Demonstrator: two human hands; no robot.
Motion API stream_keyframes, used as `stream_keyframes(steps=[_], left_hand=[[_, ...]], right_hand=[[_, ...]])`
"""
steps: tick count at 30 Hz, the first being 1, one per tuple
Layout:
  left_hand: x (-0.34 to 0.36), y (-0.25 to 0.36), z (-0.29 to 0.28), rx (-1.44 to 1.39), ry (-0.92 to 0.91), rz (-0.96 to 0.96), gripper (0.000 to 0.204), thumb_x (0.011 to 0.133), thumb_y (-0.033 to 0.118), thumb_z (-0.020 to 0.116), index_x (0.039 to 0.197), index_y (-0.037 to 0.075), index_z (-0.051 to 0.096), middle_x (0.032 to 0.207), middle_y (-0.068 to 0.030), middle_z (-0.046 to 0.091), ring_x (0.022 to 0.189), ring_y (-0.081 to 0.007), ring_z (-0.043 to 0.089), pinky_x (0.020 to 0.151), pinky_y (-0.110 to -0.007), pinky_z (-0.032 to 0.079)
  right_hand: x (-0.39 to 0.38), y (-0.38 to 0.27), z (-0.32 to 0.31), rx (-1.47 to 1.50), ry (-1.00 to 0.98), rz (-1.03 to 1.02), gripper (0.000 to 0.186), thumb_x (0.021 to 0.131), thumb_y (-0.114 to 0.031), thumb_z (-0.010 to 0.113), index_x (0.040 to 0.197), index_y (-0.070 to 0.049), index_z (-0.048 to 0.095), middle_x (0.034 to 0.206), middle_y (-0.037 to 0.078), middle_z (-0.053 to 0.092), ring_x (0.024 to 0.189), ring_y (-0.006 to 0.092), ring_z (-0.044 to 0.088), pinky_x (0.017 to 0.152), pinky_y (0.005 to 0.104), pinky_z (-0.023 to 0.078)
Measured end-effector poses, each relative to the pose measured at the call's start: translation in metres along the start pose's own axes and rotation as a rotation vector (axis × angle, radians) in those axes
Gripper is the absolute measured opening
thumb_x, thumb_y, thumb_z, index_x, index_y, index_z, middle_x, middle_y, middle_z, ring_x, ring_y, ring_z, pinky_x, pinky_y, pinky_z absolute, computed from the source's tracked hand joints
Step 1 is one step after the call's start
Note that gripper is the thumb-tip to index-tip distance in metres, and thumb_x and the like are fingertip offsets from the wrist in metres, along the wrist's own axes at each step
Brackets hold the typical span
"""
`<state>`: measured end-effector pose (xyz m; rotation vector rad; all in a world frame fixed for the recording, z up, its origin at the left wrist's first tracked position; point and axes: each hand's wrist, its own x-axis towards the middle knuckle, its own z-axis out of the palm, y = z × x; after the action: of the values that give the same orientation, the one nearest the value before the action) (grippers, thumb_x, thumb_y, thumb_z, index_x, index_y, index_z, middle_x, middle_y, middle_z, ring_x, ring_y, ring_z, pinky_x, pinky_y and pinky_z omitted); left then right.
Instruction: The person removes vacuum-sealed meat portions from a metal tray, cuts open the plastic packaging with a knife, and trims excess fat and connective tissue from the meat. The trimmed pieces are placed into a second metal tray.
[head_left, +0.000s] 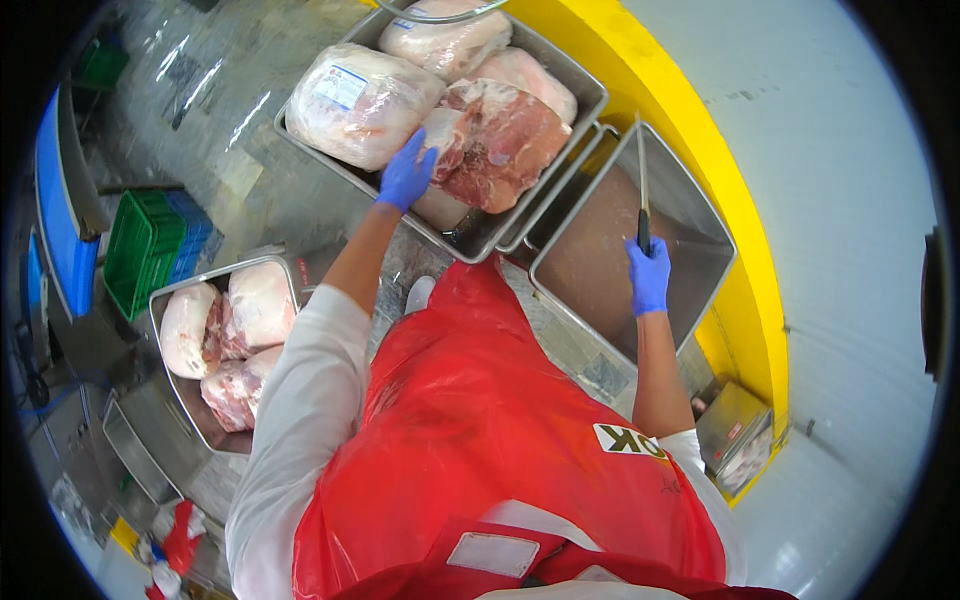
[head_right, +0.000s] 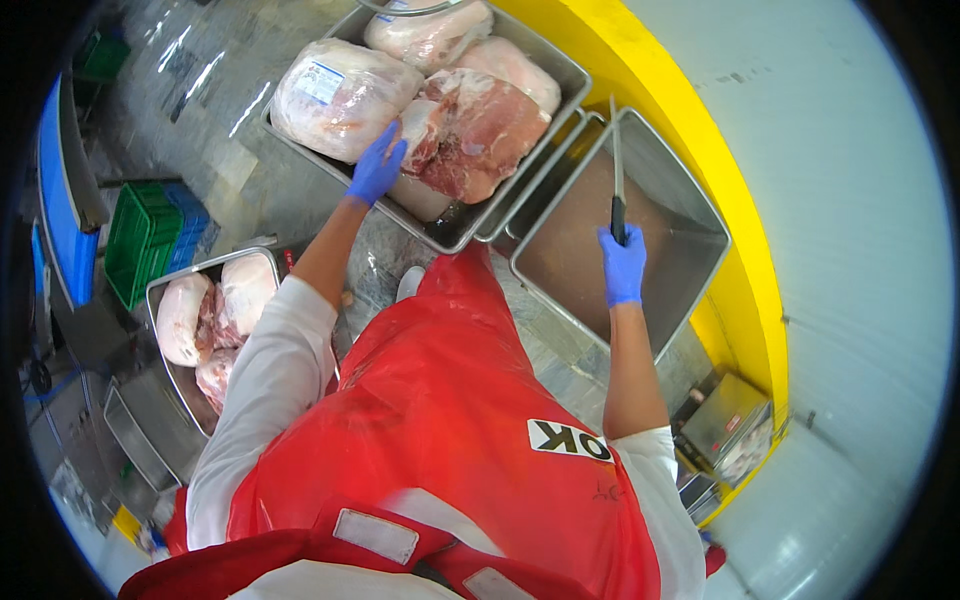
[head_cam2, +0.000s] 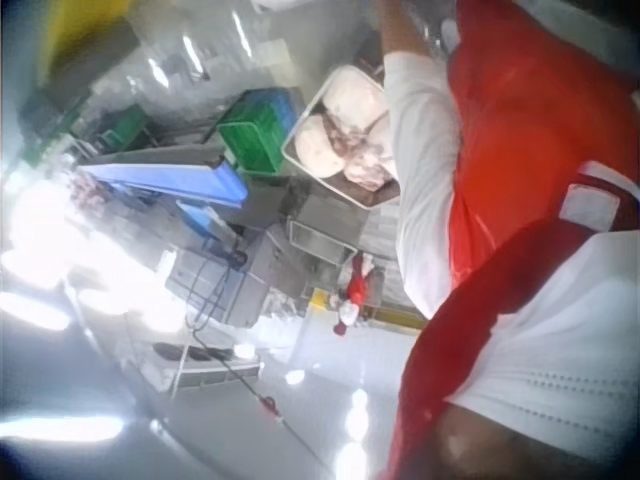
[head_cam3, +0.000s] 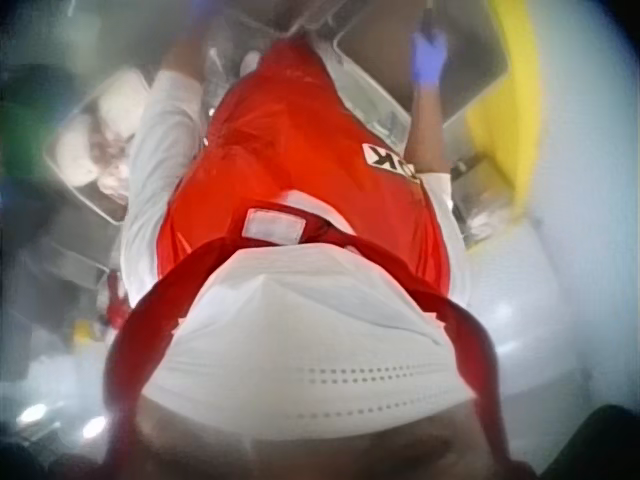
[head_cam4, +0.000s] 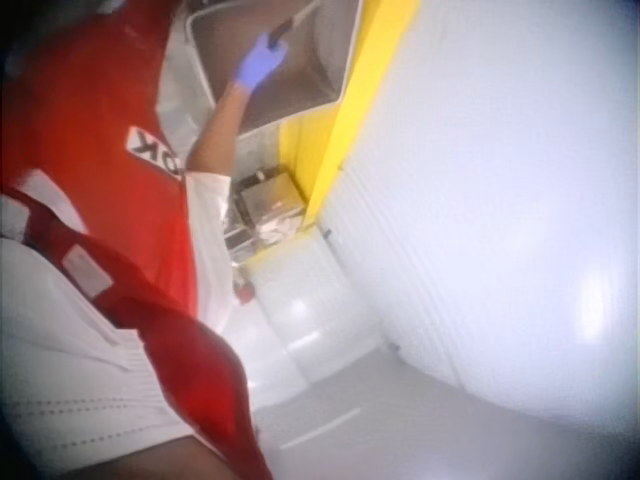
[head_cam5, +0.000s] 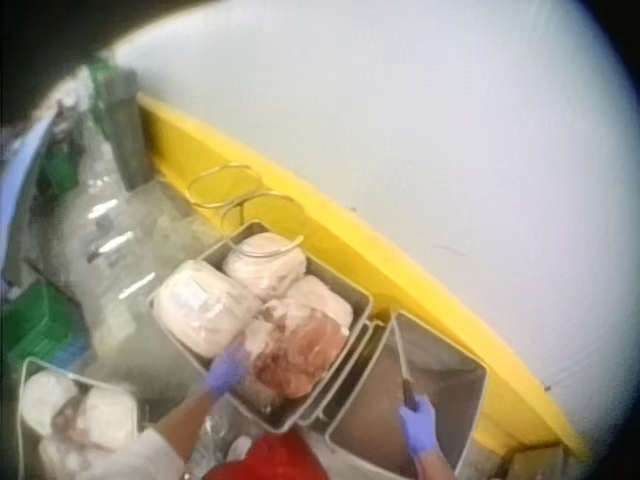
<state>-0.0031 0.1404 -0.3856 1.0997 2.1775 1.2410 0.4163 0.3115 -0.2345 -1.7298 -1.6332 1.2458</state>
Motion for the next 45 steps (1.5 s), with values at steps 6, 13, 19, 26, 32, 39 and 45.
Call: stream_keyframes(steps=[6,13,19,26,32,39,45], left_hand=[[0.033,0.037,0.079,0.414,-0.225,0.024,0.066,0.099,0.039,0.052,0.149,-0.002,0.035,0.147,-0.0325,0.040,0.139,-0.0451,0.037,0.115,-0.044,0.031],[0.021,0.020,0.037,-0.470,0.121,-0.642,0.055,0.101,0.029,0.053,0.148,0.004,0.040,0.142,-0.0206,0.050,0.131,-0.0305,0.049,0.109,-0.040,0.037],[0.031,-0.066,0.053,-1.233,0.385,-1.200,0.050,0.100,0.027,0.050,0.143,0.001,0.046,0.137,-0.0122,0.056,0.127,-0.0261,0.052,0.108,-0.038,0.040],[0.033,-0.095,0.071,-1.617,0.266,-0.821,0.052,0.104,0.025,0.036,0.151,0.002,0.034,0.151,-0.0074,0.045,0.140,-0.0220,0.040,0.120,-0.038,0.026],[0.009,-0.190,0.113,-1.973,0.178,-0.564,0.052,0.106,0.030,0.034,0.150,0.003,0.036,0.154,-0.0078,0.043,0.141,-0.0191,0.039,0.122,-0.033,0.022],[0.021,-0.194,0.116,-1.756,0.175,-0.712,0.046,0.103,0.027,0.045,0.142,0.001,0.046,0.139,-0.0095,0.054,0.127,-0.0199,0.051,0.112,-0.034,0.035],[-0.003,-0.139,0.078,-1.523,0.055,-0.804,0.040,0.101,0.023,0.056,0.133,-0.001,0.057,0.124,-0.0114,0.065,0.113,-0.0211,0.062,0.101,-0.035,0.049]], right_hand=[[0.157,-0.046,0.144,0.225,-0.245,0.038,0.020,0.088,-0.018,0.072,0.099,-0.005,0.062,0.070,0.000,0.054,0.057,0.0088,0.047,0.051,0.0266,0.038],[0.299,-0.004,0.242,0.197,-0.393,0.058,0.019,0.090,-0.018,0.070,0.101,-0.002,0.066,0.087,0.001,0.064,0.079,0.0155,0.061,0.075,0.0293,0.049],[0.321,0.016,0.237,0.332,-0.758,0.402,0.031,0.093,-0.015,0.062,0.121,0.000,0.065,0.114,0.008,0.069,0.106,0.0195,0.063,0.097,0.0325,0.048],[0.348,0.015,0.248,0.385,-0.957,0.813,0.038,0.097,-0.021,0.054,0.129,-0.002,0.063,0.128,0.010,0.065,0.118,0.0224,0.061,0.104,0.0369,0.046],[0.363,0.026,0.268,0.323,-1.002,0.925,0.038,0.098,-0.026,0.055,0.126,-0.003,0.064,0.122,0.009,0.068,0.111,0.0228,0.064,0.099,0.0368,0.050],[0.307,-0.008,0.242,0.248,-0.855,0.724,0.042,0.099,-0.030,0.056,0.126,0.000,0.064,0.121,0.010,0.067,0.111,0.0232,0.064,0.100,0.0362,0.049],[0.272,0.047,0.165,0.339,-0.910,0.984,0.056,0.102,-0.038,0.049,0.144,-0.002,0.045,0.141,0.012,0.054,0.126,0.0277,0.054,0.108,0.0405,0.043]])
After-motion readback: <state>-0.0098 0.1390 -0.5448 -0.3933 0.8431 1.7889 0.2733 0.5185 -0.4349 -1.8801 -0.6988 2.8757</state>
